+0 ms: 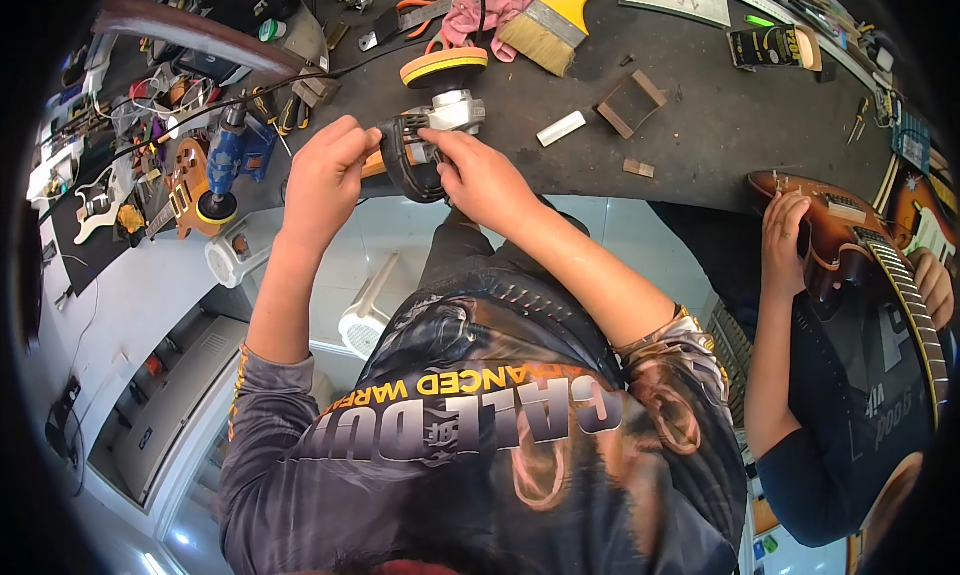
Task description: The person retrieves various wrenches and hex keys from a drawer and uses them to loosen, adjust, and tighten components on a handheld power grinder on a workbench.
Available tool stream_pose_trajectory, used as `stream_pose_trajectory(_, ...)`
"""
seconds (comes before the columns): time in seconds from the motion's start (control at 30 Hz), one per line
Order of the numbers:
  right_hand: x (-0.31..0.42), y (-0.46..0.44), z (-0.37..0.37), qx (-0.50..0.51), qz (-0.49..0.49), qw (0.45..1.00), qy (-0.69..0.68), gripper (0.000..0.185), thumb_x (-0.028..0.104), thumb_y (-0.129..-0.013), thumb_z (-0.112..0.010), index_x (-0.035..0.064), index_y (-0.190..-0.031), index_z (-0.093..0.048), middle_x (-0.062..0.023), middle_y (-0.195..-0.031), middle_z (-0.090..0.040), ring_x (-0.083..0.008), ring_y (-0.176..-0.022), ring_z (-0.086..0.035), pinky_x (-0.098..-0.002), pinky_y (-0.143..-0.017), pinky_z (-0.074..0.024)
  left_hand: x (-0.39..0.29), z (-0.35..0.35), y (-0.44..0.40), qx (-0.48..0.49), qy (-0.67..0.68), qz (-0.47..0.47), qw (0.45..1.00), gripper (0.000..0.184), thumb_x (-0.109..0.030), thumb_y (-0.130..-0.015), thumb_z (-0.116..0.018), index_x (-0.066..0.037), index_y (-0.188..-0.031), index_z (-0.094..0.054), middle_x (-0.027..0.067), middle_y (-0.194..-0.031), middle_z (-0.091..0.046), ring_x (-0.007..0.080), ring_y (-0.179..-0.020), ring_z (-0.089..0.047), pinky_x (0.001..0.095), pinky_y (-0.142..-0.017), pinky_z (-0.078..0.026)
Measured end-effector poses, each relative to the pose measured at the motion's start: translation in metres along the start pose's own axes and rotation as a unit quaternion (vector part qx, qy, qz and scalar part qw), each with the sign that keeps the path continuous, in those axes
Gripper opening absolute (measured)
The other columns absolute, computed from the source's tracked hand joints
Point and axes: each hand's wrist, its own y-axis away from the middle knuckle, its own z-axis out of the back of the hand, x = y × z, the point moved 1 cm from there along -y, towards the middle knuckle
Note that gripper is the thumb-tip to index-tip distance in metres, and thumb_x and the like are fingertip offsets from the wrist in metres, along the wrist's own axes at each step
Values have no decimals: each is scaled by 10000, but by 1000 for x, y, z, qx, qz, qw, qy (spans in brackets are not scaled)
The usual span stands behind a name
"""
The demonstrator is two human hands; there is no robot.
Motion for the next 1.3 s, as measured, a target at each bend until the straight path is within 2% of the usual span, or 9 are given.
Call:
stream_pose_trajectory(0.07, -2, 0, 1, -3, 2, 1000, -2, 498, 19, -1026, -662, 100, -1517, -629, -149, -1164, -721, -301, -963, -716, -415, -910, -580, -1, 3, -3, 9, -17, -25, 1000, 80, 44, -948, -724, 20, -1003, -671, 137, -910, -652, 362, -841, -682, 420, -751, -548)
stream_pose_trajectory(0.33, -15, -2, -4, 5, -113, 986, -122, 340, 2, -1042, -692, 5, -1376, -627, -47, -991, -648, -135, -850, -674, -321, -800, -580, -4, -4, -3, -5, 94, 114, 989, 89, 41, -935, -744, 47, -996, -680, 150, -943, -712, 343, -877, -720, 392, -800, -561)
stream_pose_trajectory(0.43, -17, -3, -6, -1, -121, 982, -146, 290, 42, -1027, -706, 9, -1306, -637, -90, -974, -685, -208, -839, -684, -366, -808, -575, -4, -6, -2, -13, 116, 141, 983, 93, 34, -931, -756, 58, -982, -682, 147, -951, -736, 308, -867, -735, 392, -800, -567)
stream_pose_trajectory(0.67, -19, -10, -15, -20, -126, 982, -136, 276, 33, -1025, -691, 3, -1295, -649, -90, -965, -691, -204, -853, -700, -364, -814, -581, -13, -10, 1, -49, 99, 180, 977, 101, 18, -953, -763, 71, -969, -679, 138, -940, -737, 252, -857, -749, 387, -784, -581)
stream_pose_trajectory(0.87, -8, -9, -2, -5, -150, 975, -163, 274, 34, -1031, -682, -15, -1299, -649, -62, -925, -667, -165, -846, -688, -357, -808, -576, 7, 3, 0, 48, 162, 176, 970, 156, -73, -981, -792, 56, -1040, -728, 138, -1037, -748, 223, -922, -756, 363, -849, -585)
stream_pose_trajectory(0.97, -6, -7, 8, -2, -145, 977, -156, 274, 25, -1046, -666, -22, -1314, -638, -41, -944, -649, -136, -854, -676, -334, -809, -574, 11, 11, -1, 87, 180, 193, 961, 247, -125, -1000, -802, 24, -1191, -755, 129, -1141, -775, 211, -1023, -763, 348, -922, -584)
stream_pose_trajectory(1.07, -17, -2, 16, 6, -150, 972, -183, 281, 17, -1067, -637, -14, -1346, -617, -29, -1017, -639, -120, -893, -674, -300, -829, -577, 6, 18, 6, 49, 255, 253, 932, 369, -151, -1019, -797, 7, -1345, -722, 124, -1231, -786, 204, -1102, -759, 347, -979, -582)
stream_pose_trajectory(1.17, -28, 11, 25, 7, -189, 942, -277, 272, 38, -1079, -596, 9, -1349, -602, -49, -1051, -647, -156, -910, -697, -322, -842, -588, 20, 17, 24, -68, 293, 241, 923, 347, -174, -1054, -773, 20, -1338, -729, 137, -1236, -807, 208, -1138, -768, 353, -969, -599)
stream_pose_trajectory(1.3, -48, 45, 38, 0, -270, 880, -391, 288, 37, -1088, -517, 20, -1372, -563, -92, -1076, -662, -211, -924, -734, -357, -834, -610, 48, -5, 70, -179, 232, 252, 922, 270, -146, -1080, -745, 19, -1295, -739, 106, -1124, -793, 163, -987, -746, 312, -901, -581)
